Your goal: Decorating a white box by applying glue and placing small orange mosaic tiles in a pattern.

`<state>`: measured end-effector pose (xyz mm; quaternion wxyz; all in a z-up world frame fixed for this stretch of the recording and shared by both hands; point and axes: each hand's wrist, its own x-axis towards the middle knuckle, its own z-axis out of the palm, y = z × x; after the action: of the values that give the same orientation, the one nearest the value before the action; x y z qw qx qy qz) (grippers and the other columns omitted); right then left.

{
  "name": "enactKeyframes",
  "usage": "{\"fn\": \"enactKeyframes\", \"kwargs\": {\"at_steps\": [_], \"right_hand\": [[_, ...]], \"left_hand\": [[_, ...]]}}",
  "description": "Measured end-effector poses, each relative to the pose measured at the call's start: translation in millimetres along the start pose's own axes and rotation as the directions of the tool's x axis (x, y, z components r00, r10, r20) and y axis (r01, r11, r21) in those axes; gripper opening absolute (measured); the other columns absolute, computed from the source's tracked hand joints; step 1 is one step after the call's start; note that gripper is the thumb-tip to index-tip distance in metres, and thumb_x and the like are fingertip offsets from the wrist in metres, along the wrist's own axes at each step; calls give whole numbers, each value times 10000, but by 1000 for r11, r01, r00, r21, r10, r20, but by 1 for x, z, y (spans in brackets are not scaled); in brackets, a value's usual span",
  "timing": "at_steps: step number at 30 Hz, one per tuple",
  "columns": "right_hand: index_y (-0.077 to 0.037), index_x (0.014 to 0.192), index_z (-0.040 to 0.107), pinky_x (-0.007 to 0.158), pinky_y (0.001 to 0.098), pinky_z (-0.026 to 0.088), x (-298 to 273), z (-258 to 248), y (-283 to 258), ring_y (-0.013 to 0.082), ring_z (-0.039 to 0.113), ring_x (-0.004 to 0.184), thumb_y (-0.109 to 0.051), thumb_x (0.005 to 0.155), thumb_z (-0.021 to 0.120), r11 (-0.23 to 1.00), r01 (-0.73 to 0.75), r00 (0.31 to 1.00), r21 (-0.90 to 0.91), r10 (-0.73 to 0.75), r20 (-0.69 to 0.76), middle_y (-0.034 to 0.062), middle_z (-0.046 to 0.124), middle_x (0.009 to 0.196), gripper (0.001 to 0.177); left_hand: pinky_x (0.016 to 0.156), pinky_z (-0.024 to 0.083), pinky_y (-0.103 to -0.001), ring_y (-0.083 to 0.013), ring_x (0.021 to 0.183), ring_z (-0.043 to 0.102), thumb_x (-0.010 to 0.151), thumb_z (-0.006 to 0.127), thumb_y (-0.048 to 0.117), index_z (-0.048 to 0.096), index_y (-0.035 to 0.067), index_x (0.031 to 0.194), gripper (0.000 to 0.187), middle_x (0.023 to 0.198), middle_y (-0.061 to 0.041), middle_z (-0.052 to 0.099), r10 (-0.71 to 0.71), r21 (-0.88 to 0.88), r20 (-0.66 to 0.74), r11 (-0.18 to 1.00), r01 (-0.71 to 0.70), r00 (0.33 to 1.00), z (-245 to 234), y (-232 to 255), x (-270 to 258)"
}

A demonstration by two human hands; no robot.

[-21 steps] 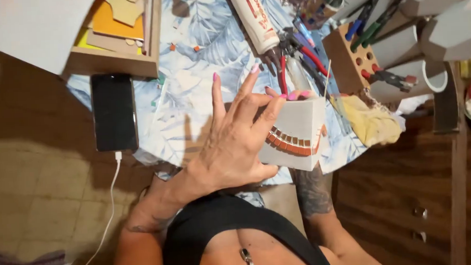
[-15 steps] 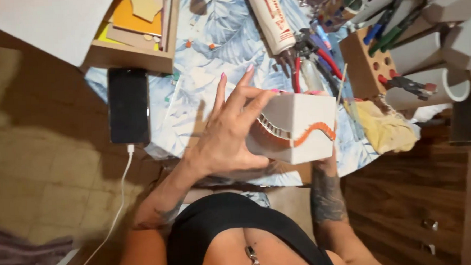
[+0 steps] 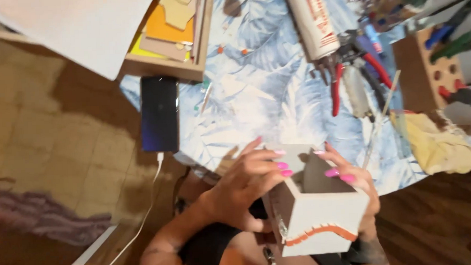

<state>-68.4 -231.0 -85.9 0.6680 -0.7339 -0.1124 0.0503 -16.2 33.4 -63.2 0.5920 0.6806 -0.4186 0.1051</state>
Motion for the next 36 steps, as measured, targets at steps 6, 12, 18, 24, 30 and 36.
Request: {"fn": "enactKeyframes", "kwargs": {"at_steps": [6,12,18,24,30,36], "right_hand": [[-102,1046,501,1106,658,167,-1,-12,13,469,433,1129,-431,974,345,981,192,980,28,-193,40,82,558,977,371],[-143,1217,449,1080,665,192,18,-49,45,501,355,1192,-458,967,364,953,270,930,139,-296,219,118,527,1091,412],[-135,1217,444,1063,649,208,26,-47,45,488,366,1179,-442,952,381,967,240,939,88,-254,231,122,526,1091,410],[-128,1218,439,1047,632,225,23,-52,47,476,376,1166,-425,938,399,973,231,956,13,-230,181,126,525,1092,410],[-121,1218,434,1031,616,241,17,-63,75,464,387,1153,-408,924,416,976,212,972,-56,-204,120,130,524,1093,411],[-114,1218,429,1014,599,258,-11,-116,186,452,398,1140,-391,909,434,971,222,967,-87,-208,149,133,523,1093,415]], "left_hand": [[1027,304,-578,-306,1107,456,753,571,340,408,-3,1159,556,1100,-133,406,-14,-23,-3,1000,14,1000,0,-4,-3],[1105,259,-569,-266,1150,465,668,655,314,275,102,1310,775,1190,-86,401,-4,21,-48,1000,5,999,14,-16,-7],[1114,267,-556,-270,1179,483,640,715,308,292,94,1306,817,1210,-88,410,-13,39,-3,999,13,1000,14,-22,0],[1096,265,-607,-271,1159,473,570,749,283,303,69,1288,872,1177,-103,409,0,49,27,999,-2,1000,7,-27,7],[1109,220,-612,-258,1184,411,632,751,388,247,79,1310,899,1194,-121,369,-59,26,17,998,59,998,6,-39,10],[1137,160,-512,-286,1168,449,517,776,303,235,60,1311,991,1190,-173,381,-100,75,-16,992,101,995,-1,-61,13]]}}
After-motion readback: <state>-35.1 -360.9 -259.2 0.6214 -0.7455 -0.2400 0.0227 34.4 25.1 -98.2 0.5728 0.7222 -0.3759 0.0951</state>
